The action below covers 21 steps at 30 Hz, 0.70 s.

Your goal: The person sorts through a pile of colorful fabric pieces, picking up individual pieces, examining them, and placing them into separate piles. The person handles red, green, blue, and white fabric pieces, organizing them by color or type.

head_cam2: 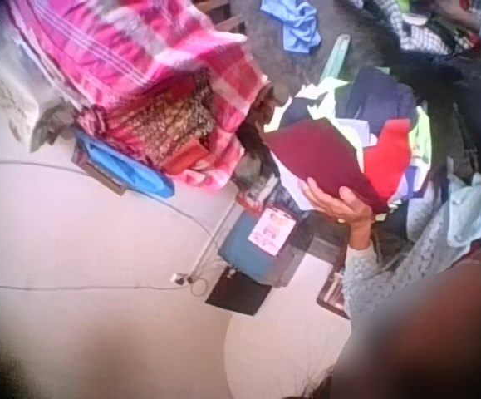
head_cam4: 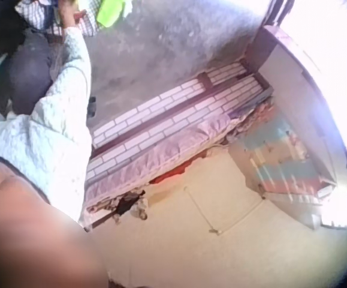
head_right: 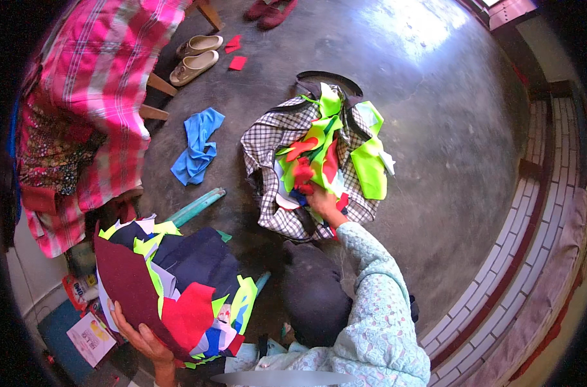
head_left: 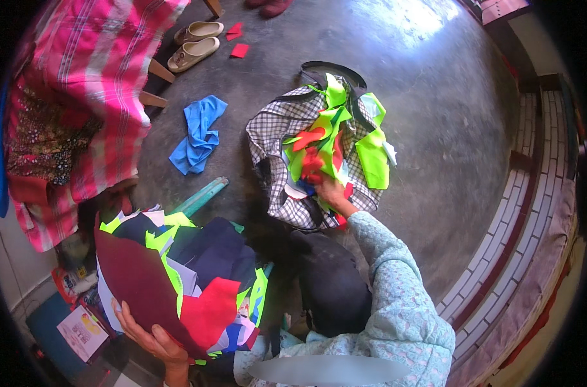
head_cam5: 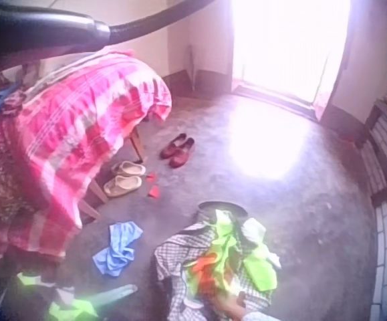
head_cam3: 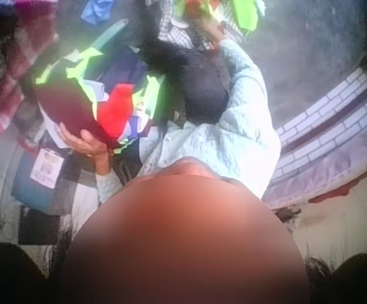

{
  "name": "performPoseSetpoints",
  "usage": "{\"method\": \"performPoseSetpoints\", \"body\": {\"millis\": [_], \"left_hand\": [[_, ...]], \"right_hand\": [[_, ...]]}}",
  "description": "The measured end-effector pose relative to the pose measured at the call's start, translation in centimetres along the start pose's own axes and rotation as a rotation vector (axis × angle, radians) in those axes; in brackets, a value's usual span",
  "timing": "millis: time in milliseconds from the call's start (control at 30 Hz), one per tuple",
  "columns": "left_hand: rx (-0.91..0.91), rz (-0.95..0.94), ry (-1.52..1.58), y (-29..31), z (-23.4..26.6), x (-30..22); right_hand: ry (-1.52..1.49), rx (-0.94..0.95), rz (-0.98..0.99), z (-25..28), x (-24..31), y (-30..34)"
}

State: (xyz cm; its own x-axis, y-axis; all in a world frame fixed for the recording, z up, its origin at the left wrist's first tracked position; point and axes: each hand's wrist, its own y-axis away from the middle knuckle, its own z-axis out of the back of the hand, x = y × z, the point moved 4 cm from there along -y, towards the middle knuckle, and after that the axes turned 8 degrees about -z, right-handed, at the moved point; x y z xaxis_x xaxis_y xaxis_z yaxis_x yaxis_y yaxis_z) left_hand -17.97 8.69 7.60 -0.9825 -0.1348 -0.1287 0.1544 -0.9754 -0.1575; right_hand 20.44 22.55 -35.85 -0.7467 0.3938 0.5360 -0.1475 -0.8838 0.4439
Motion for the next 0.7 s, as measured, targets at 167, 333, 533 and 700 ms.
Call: {"method": "performPoseSetpoints", "body": {"millis": [167,333,533,700], "left_hand": [[-0.016,0.014,0.010,0.5,-0.2,0.4],[-0.012,0.033,0.034,0.3,-0.2,0.1],[-0.004,0.040,0.049,1.2,-0.3,1.4],[0.013,0.064,0.040,0.5,-0.4,0.8]], "right_hand": [[0.114,0.186,0.123,3.8,1.6,2.4],[0.182,-0.096,0.311,9.8,-1.2,4.0],[0.218,-0.563,0.091,15.7,-7.8,-1.1],[0.312,-0.297,-0.240,15.5,-10.2,-5.7]]}}
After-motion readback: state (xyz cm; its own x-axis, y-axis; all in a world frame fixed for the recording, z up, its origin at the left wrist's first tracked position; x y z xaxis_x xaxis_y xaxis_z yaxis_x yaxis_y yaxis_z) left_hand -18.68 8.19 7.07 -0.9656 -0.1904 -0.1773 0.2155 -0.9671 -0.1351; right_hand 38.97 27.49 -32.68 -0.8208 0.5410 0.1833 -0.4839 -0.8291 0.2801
